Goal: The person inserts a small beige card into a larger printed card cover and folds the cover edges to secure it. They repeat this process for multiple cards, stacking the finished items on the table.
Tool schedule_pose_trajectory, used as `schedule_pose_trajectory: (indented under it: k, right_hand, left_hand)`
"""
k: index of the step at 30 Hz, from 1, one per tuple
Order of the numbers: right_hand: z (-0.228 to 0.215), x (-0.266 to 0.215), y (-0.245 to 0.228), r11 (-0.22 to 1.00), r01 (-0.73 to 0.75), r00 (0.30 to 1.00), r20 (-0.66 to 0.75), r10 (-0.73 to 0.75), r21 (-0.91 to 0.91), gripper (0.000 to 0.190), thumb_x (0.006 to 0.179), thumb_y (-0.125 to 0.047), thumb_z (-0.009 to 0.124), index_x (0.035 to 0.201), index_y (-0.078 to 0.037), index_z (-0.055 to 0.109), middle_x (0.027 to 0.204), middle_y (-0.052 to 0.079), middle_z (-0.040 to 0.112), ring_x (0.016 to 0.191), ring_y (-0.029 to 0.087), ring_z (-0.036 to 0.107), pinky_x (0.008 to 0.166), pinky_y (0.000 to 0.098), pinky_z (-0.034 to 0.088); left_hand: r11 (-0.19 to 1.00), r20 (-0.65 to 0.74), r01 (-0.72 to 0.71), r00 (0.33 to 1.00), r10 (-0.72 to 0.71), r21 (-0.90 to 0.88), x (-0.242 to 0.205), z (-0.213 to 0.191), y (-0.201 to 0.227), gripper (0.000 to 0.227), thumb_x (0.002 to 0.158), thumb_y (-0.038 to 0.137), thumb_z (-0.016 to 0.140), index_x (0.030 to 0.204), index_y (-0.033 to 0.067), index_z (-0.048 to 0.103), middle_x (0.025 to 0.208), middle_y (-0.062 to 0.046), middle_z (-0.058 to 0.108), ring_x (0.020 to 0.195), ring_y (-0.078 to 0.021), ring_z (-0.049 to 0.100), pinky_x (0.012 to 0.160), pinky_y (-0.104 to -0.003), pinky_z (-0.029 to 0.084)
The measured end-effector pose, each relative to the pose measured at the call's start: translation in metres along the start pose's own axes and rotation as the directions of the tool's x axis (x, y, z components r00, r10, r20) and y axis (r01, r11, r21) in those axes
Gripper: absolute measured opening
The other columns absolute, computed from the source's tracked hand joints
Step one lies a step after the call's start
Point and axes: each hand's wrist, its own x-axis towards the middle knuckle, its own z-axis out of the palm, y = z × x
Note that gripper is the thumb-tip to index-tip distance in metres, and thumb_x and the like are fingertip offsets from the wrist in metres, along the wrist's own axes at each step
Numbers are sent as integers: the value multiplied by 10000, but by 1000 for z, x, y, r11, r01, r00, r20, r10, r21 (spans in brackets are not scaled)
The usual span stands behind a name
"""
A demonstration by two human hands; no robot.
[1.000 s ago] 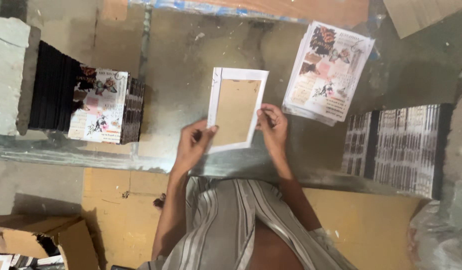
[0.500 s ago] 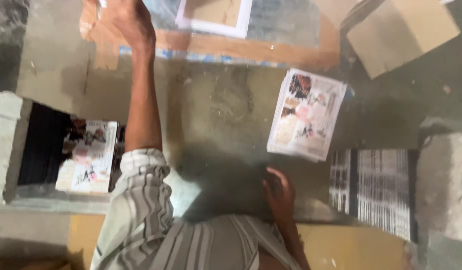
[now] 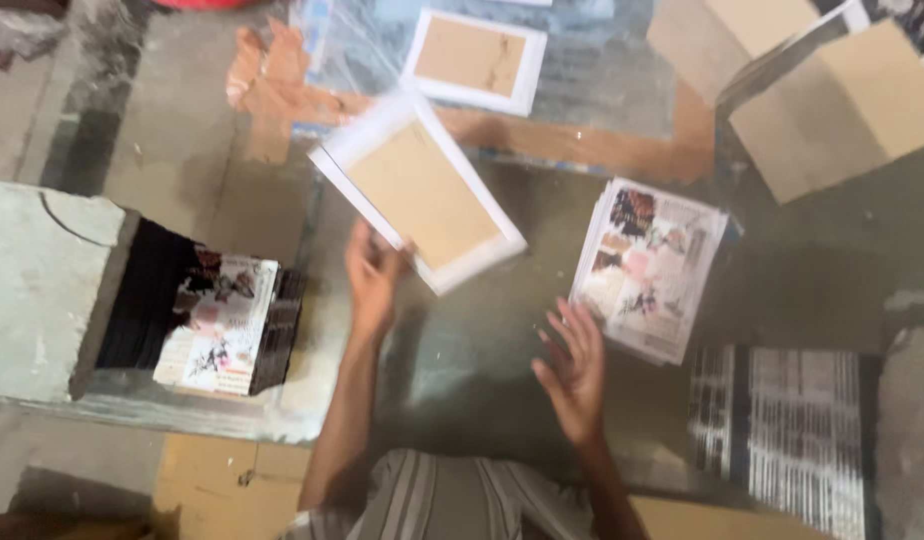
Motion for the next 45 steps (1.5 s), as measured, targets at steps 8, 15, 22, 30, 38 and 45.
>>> schedule_pose_trajectory:
  k: [8,15,22,30,38,45]
  right_hand:
    - [-22,30,2,898,-421,828,352,437,-125,237,874,-75,829,1052,-4,689,949,5,695,878,63,631,771,236,516]
    - [-24,44,-19,829,-47,654,610,448,-557,260,873,-143,809,1055,-9,681,905,46,703,871,114,641,749,280,517]
    - [1,44,-15,552,280,794,513,326,-785,338,880,-134,761,1207,-52,731,1127,167,739,1032,335,690,899,417,526]
    - [-15,3,21,343,493,837,543,64,-800,356,945,-72,648,1297,-55,701,1315,138,702,1233,273,668,1102,380,494]
    - [2,-17,20,303,329,842,423,335,-894,384,993,-104,560,1361,-132,669,1407,65,669,1358,232,606,1183,361,473]
    - [25,-36,29,45,478,839,470,275,-877,1000,963,-681,470,1586,88,326,1671,211,315,1565,288,276,1295,495,78]
  left_hand:
    - [754,179,484,873,-454,-445,-147,-48,-23,584,910,55,725,1411,57,425,1264,-112,653,1136,-224,685,914,-393,619]
    - [984,713,0,689,-129,178,-70,-82,17,793,879,114,804,1545,76,376,1343,-208,647,1191,-302,671,1040,-422,563]
    - [679,829,-475,306,-469,559,-63,-22,12,523,774,10,774,1274,57,628,1059,-153,762,982,-306,751,873,-401,568]
    - [108,757,-750,651,-53,652,-150,-21,-3,524,840,15,617,1361,-26,585,1368,-224,590,1228,-364,576,979,-413,544]
    - [119,750,-744,661,-14,657,-169,-32,-41,506,877,40,607,1379,-23,592,1466,-163,576,1397,-344,513,1068,-361,517]
    - [135,685,-680,729,15,721,-169,-66,-35,424,948,97,615,1349,-37,641,1411,-202,619,1362,-315,554,1164,-414,461]
